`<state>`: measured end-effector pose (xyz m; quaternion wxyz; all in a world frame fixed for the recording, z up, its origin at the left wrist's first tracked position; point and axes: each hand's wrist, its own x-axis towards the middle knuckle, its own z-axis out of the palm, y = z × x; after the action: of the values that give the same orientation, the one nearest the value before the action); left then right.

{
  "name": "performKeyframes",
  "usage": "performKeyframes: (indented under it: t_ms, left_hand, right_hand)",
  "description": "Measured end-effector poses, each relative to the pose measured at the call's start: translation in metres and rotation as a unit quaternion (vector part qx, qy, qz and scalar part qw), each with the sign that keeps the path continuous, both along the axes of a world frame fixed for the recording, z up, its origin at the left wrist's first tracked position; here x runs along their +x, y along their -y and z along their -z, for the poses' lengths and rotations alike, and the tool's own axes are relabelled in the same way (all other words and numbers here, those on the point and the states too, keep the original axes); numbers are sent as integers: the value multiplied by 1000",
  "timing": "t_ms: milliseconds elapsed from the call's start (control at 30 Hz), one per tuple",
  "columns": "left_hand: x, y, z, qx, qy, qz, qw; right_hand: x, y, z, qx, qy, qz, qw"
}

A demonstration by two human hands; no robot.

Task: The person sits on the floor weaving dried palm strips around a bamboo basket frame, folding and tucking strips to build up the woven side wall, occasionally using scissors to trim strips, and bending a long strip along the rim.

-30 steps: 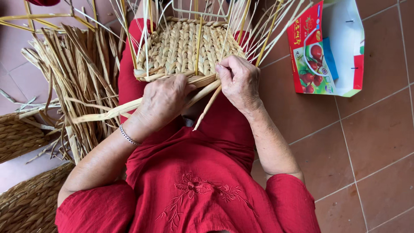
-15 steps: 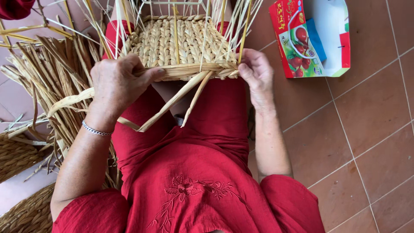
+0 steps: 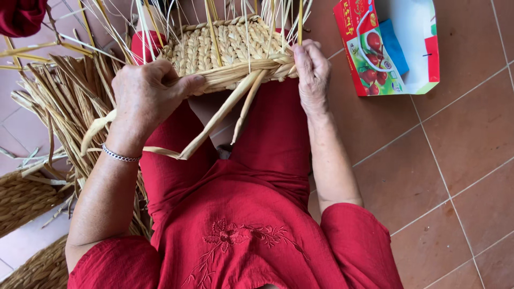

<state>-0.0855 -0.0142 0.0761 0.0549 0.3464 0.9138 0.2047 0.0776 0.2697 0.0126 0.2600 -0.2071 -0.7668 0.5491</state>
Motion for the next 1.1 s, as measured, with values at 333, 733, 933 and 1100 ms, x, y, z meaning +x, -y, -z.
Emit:
performKeyframes:
  t_ms: [333,733,933,1100]
  left_hand:
    - [0,-6,-12,-11,24,25,999]
    - [28,-7,-43,99,-137,97,981]
    - [65,-16,-40,54,-64,150,985]
    - [67,-16,-10,23,119,121,985]
  right_hand:
    - [3,33,-59,220,-12,-65,973]
    - [-20,44,-56,448,-12,-25,894]
    - [-38,36,-60,426,-26,-197,882]
    - [-31,19,-101,223,82,-296,925]
